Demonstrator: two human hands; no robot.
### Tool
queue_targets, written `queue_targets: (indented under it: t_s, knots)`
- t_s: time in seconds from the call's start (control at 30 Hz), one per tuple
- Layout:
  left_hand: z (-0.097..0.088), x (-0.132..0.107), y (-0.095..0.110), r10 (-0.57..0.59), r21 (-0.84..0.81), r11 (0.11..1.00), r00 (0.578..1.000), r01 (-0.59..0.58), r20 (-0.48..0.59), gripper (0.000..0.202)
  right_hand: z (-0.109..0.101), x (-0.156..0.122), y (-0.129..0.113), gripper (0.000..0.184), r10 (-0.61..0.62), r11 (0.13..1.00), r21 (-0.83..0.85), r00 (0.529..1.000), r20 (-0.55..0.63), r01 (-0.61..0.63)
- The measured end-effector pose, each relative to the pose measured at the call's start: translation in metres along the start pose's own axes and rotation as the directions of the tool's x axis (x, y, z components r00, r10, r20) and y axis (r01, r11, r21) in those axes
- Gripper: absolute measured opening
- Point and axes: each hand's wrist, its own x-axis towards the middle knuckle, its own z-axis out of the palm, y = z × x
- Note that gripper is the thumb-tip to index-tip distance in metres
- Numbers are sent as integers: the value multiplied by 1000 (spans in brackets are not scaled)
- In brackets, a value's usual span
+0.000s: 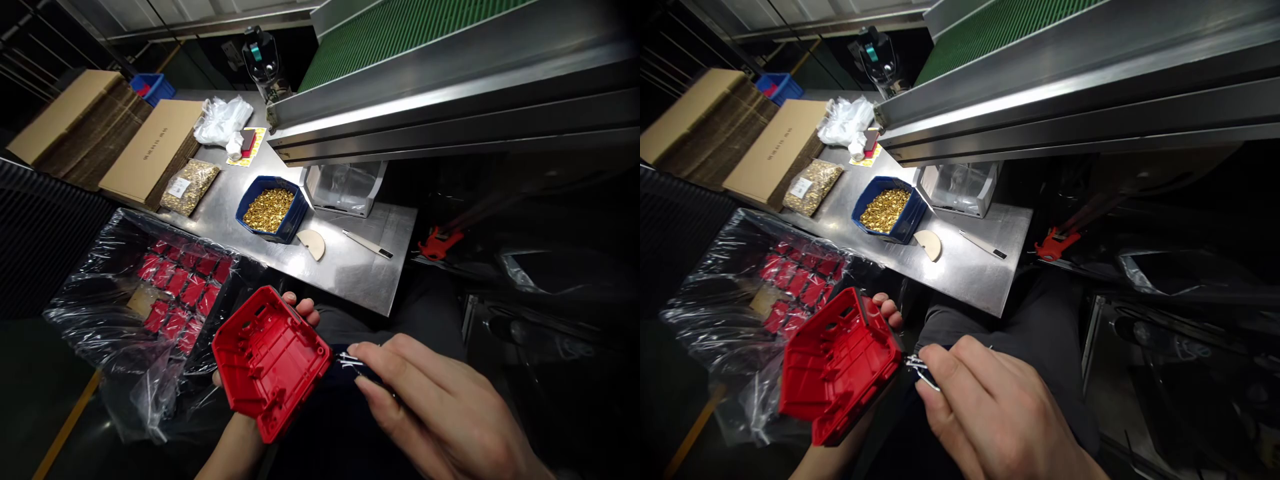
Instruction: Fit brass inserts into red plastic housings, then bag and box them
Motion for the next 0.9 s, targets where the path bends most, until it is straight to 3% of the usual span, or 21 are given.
queue_targets:
  t_s: [0.2, 0.3, 0.4, 0.47, 0.53, 0.63, 0.73, 0.8, 0.9]
  knots:
    - [8, 2, -4, 60, -57, 996, 992, -67, -111, 53, 8, 1, 6, 26, -33, 998, -55, 999, 11, 34]
    - [7, 4, -5, 67, -92, 993, 997, -71, -38, 55, 1, 4, 10, 24, -20, 999, -26, 999, 39, 21]
    - [6, 6, -8, 96, -138, 987, 992, -84, 85, 66, -17, 7, 18, 16, 10, 978, 196, 962, 272, -65]
    - [7, 5, -13, 117, -161, 982, 986, -98, 116, 74, -28, 4, 26, 12, 27, 907, 373, 912, 409, -195]
    - [8, 3, -19, 128, -161, 981, 986, -110, 106, 81, -27, -1, 35, 13, 154, 792, 505, 913, 378, -343]
    - [10, -1, -30, 141, -114, 985, 986, -131, 83, 90, -7, -9, 42, 19, 409, 557, 678, 869, 278, -479]
    - [14, -3, -37, 108, 18, 994, 986, -111, 125, 91, 18, -11, 42, 21, 436, 327, 805, 835, 336, -495]
    - [15, -4, -40, 41, 160, 985, 983, -71, 181, 90, 27, -14, 42, 24, 474, 280, 821, 815, 333, -498]
    - [13, -13, -42, -21, 389, 919, 979, -62, 205, 98, 30, -28, 43, 29, 588, 364, 743, 757, 285, -562]
